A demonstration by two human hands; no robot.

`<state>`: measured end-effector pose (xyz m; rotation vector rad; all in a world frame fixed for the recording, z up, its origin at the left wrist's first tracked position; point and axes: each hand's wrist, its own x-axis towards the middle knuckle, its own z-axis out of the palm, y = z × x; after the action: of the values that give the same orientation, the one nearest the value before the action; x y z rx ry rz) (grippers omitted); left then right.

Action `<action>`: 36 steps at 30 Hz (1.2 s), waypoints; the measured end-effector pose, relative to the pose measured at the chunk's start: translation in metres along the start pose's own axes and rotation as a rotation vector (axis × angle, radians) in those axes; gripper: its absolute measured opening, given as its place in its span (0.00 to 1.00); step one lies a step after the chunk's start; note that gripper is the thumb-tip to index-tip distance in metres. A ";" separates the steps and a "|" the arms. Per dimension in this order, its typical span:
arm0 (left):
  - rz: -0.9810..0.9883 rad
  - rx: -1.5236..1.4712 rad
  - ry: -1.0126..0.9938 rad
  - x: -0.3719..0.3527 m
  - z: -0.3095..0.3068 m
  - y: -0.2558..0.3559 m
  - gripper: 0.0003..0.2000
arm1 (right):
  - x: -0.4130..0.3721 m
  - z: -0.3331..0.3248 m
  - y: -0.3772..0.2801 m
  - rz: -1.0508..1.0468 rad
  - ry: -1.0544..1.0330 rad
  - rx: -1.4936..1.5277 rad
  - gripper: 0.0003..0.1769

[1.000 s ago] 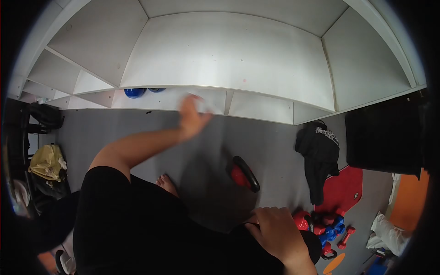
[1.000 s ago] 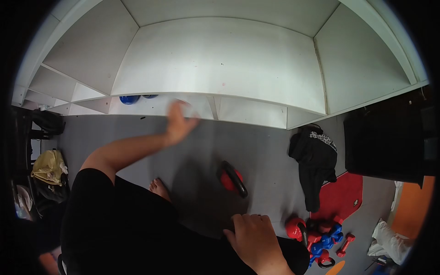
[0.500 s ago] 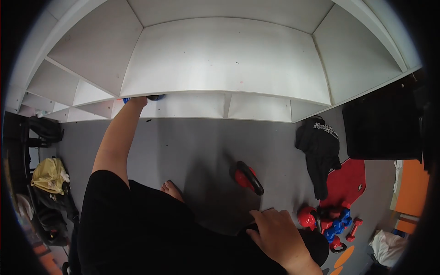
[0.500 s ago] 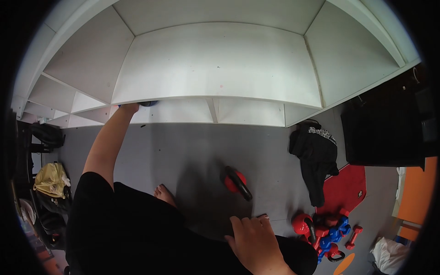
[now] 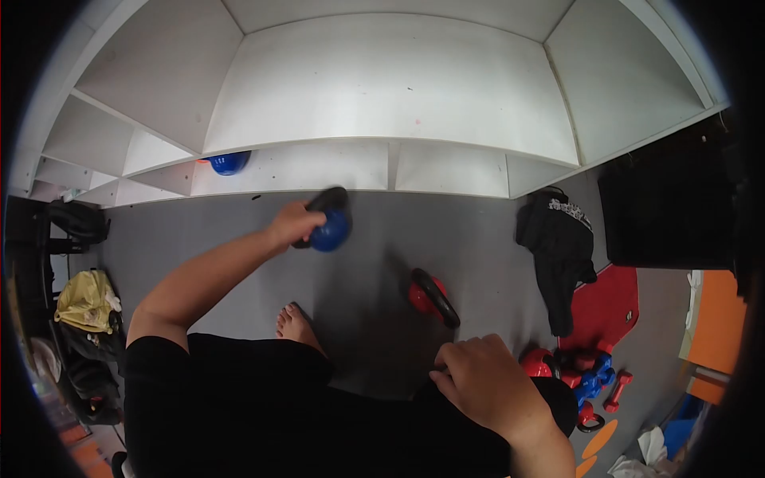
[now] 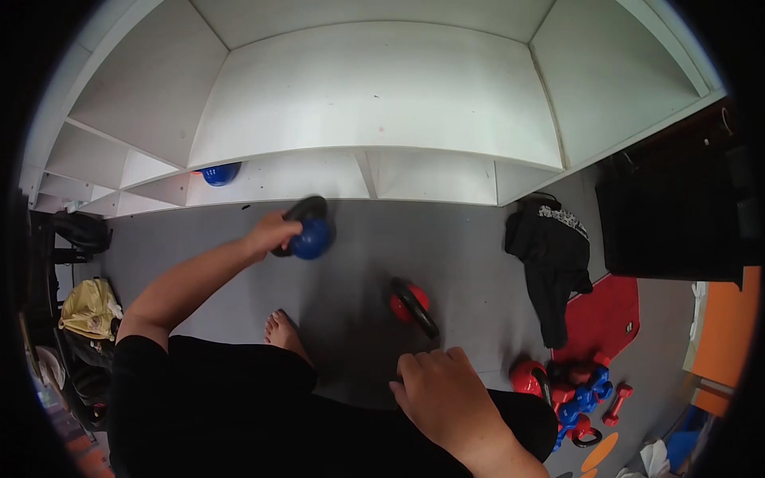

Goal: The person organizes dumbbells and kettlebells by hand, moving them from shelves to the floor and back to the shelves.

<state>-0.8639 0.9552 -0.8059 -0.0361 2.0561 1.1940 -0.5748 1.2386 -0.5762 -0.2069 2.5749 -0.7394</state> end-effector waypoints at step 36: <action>0.578 0.989 -0.360 -0.057 0.102 0.024 0.13 | 0.043 0.093 0.269 0.576 0.017 0.534 0.21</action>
<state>-0.7724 1.0280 -0.7827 1.2044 2.1509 0.3008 -0.5752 1.4114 -0.8069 0.6750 2.1705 -1.1393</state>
